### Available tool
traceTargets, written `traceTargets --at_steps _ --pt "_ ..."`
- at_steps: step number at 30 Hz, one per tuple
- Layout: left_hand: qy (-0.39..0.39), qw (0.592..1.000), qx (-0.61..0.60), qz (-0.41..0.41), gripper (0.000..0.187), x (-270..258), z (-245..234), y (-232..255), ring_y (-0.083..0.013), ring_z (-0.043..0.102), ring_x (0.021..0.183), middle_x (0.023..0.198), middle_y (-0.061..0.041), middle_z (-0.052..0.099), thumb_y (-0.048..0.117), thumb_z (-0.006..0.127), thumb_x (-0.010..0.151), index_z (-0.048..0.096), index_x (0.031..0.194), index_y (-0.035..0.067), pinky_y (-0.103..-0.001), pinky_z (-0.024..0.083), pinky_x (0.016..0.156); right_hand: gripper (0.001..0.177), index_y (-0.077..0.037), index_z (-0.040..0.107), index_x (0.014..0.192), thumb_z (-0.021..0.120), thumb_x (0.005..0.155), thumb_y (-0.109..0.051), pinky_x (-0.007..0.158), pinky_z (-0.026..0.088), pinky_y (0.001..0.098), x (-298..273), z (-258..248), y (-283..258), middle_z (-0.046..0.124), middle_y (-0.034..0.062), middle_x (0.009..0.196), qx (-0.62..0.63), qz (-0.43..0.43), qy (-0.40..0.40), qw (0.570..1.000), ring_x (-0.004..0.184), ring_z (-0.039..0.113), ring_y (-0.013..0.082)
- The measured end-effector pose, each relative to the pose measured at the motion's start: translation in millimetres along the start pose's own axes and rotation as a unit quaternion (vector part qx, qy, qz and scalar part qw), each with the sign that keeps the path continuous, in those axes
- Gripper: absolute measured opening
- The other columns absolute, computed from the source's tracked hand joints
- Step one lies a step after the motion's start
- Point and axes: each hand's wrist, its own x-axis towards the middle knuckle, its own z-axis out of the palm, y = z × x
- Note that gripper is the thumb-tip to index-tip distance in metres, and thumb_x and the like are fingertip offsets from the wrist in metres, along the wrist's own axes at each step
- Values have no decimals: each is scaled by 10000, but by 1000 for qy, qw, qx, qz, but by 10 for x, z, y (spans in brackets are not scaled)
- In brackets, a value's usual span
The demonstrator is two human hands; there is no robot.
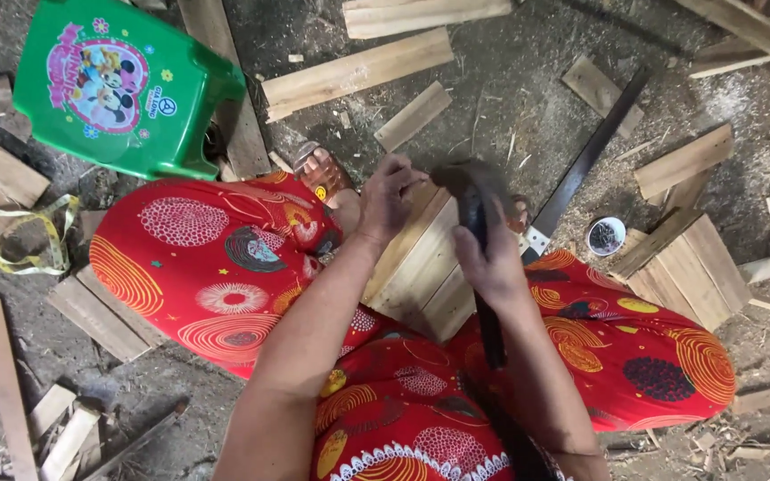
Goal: Assembling a small wooden box by nailing wooden slats together using a hammer.
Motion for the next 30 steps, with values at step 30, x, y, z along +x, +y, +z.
traceTargets --at_steps 30 --pt "-298 909 -147 -253 260 423 -470 126 -295 736 914 1152 -101 714 357 574 991 749 1162 269 -355 642 631 538 -2 465 1464 627 998 -216 473 527 297 65 -8 43 613 137 758 193 48 0 980 624 656 202"
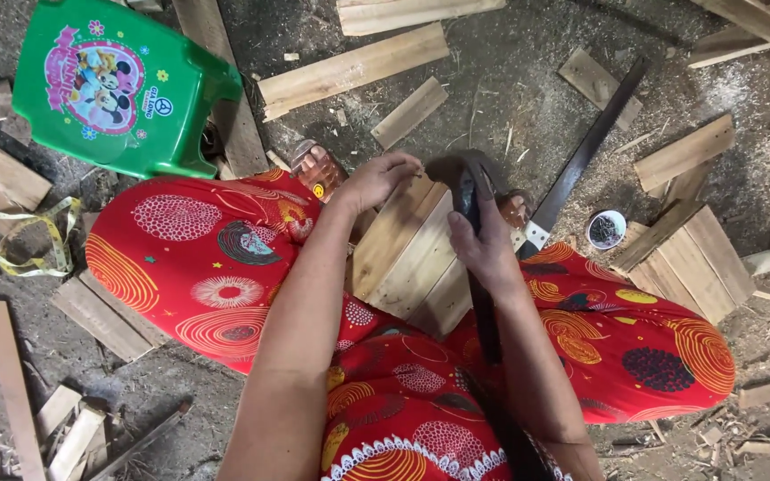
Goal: Assembling a small wooden box by nailing wooden slats together using a hammer.
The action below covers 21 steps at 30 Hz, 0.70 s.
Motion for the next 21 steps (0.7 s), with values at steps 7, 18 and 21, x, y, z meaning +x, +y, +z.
traceTargets --at_steps 7,18,21 --pt "19 997 24 68 291 -63 21 79 -335 661 1209 1195 -127 745 300 558 995 746 1197 207 -465 493 1045 608 35 462 1495 612 970 -235 825 555 543 -141 -43 -210 653 349 1135 -127 -101 20 987 1068 662 495" --pt "9 1000 3 -8 264 195 54 -229 -302 676 1190 1196 -67 751 385 614 967 766 1169 306 -446 516 1023 294 -14 610 1122 611 953 -254 594 475 588 -207 69 -448 648 301 758 -199 -65 -7 978 810 664 553" --pt "20 999 44 -16 267 128 9 -47 -280 678 1190 1192 -32 757 422 608 962 755 1177 365 -419 527 1021 250 -115 635 1050 574 990 -350 524 504 329 -180 38 -626 612 52 696 -152 -140 27 978 659 699 249"
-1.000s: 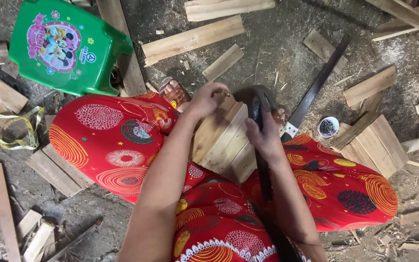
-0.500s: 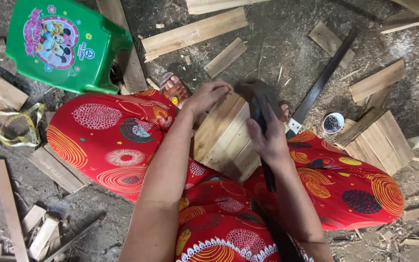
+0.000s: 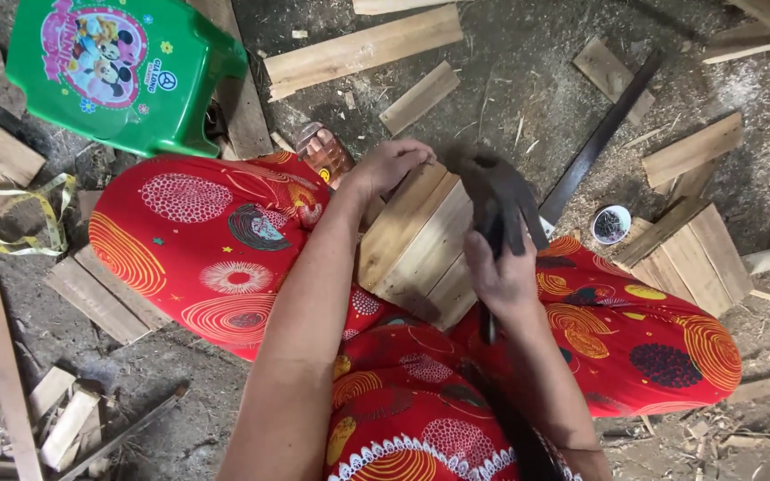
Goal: Assembling a small wooden box by nailing wooden slats together using a hammer.
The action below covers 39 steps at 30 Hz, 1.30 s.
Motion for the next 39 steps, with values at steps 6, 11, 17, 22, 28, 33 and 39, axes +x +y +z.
traceTargets --at_steps 6,11,17,22,28,33,39 --pt "-9 995 -96 -24 365 -243 -50 341 -371 621 1270 1283 -164 719 374 622 890 781 1177 213 -455 436 1130 513 -23 496 1401 597 986 -308 834 497 681 -37 416 436 660 372 1000 -100 76 -48 991 1007 628 582" --pt "-23 1000 -19 7 340 -152 -63 155 -345 621 1274 1284 -118 718 418 624 928 759 1202 267 -426 489 1080 437 -115 565 1238 597 925 -418 609 498 431 -208 -29 133 611 141 759 14 65 1 998 713 667 307" --pt "9 997 -70 22 278 -139 -1 109 -294 681 1184 1170 -99 766 340 662 889 794 1112 239 -406 529 1008 443 66 530 1358 477 1052 -250 944 497 635 225 169 -564 614 369 1203 -15 -166 -9 986 1128 594 602" --pt "1 993 -111 -44 277 145 112 -163 -249 731 1022 1041 -58 781 337 687 846 803 1092 286 -378 563 936 588 -22 533 1360 655 937 -412 847 548 632 -101 408 403 683 304 1049 -100 134 -27 986 1042 656 511" --pt "20 999 -40 -5 266 -31 60 -45 -265 714 1134 1123 -38 781 431 650 905 784 1124 362 -389 546 991 819 -28 140 1589 597 914 -115 516 542 405 -464 -77 259 621 184 807 197 80 19 977 551 650 286" --pt "16 996 -88 -2 356 -376 50 181 -314 651 1253 1258 -111 737 231 658 934 715 1284 262 -440 511 1083 751 74 121 1601 515 1004 -156 493 494 401 -598 30 486 618 234 774 141 95 19 985 488 624 268" --pt "12 999 -25 44 477 -430 159 77 -359 613 1286 1345 -187 667 111 602 987 581 1426 296 -491 502 1080 797 -27 166 1637 593 971 -118 567 533 462 -547 -5 617 598 278 912 54 133 7 990 689 666 375"
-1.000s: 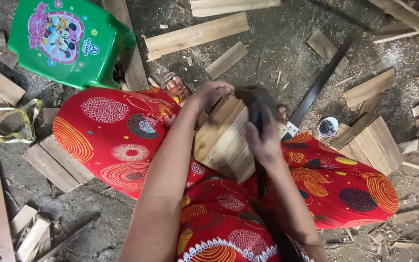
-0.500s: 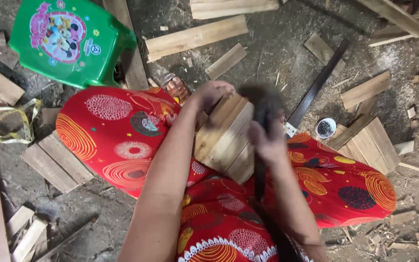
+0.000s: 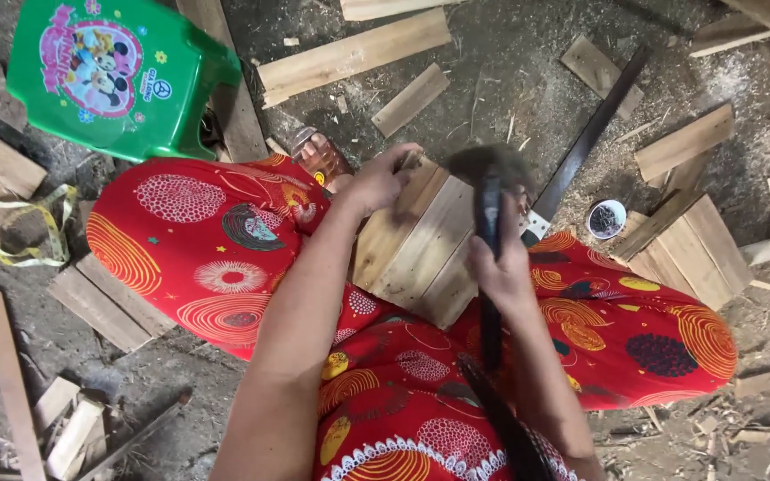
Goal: Assembling a small wooden box by nailing wooden slats together using a hammer.
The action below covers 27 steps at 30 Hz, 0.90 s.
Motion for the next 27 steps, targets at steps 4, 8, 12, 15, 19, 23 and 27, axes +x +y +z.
traceTargets --at_steps 4,8,12,15,19,23,27 --pt "5 1000 11 -29 440 52 9 58 -304 636 1262 1308 -110 703 199 645 949 627 1372 321 -445 519 1049 801 -71 269 1619 657 931 -202 604 551 452 11 122 -116 668 241 935 -37 40 -56 997 778 707 395" --pt "13 998 -60 -20 424 -1 1 56 -371 592 1304 1344 -183 672 103 627 945 665 1341 249 -472 505 1075 655 -137 519 1454 730 871 -347 639 563 511 -156 250 151 725 237 891 -132 33 -34 990 832 733 443" --pt "1 997 -71 -12 436 129 48 -90 -419 585 1307 1355 -190 667 75 609 931 678 1334 227 -498 484 1080 711 -25 363 1549 598 943 -312 737 501 635 53 395 -324 696 356 961 -163 36 -106 980 948 687 546" --pt "-13 1000 -12 -25 543 252 74 -124 -403 608 1283 1356 -152 674 17 608 913 654 1376 297 -495 502 1076 629 25 491 1465 662 921 -239 639 502 570 55 430 -213 690 347 908 -135 -5 -50 990 890 695 534" --pt "-15 992 86 -92 412 80 -9 223 -312 640 1264 1358 -26 685 259 643 956 650 1336 419 -466 514 1072 353 -140 625 1163 688 873 -333 486 505 422 -96 222 -249 656 123 636 -129 64 -13 989 622 709 355" --pt "-32 994 7 -106 402 118 -41 246 -372 635 1263 1377 -90 668 246 621 956 673 1322 404 -472 557 1012 422 -55 657 957 664 885 -471 492 534 535 -130 412 206 658 216 638 -267 -42 46 962 657 695 484" --pt "-23 997 -16 -69 459 294 19 80 -447 535 1352 1425 -203 607 131 617 950 640 1393 247 -553 458 1113 636 -113 405 1507 601 932 -301 900 505 667 89 510 -469 668 393 1069 -195 38 -37 979 1075 633 560"
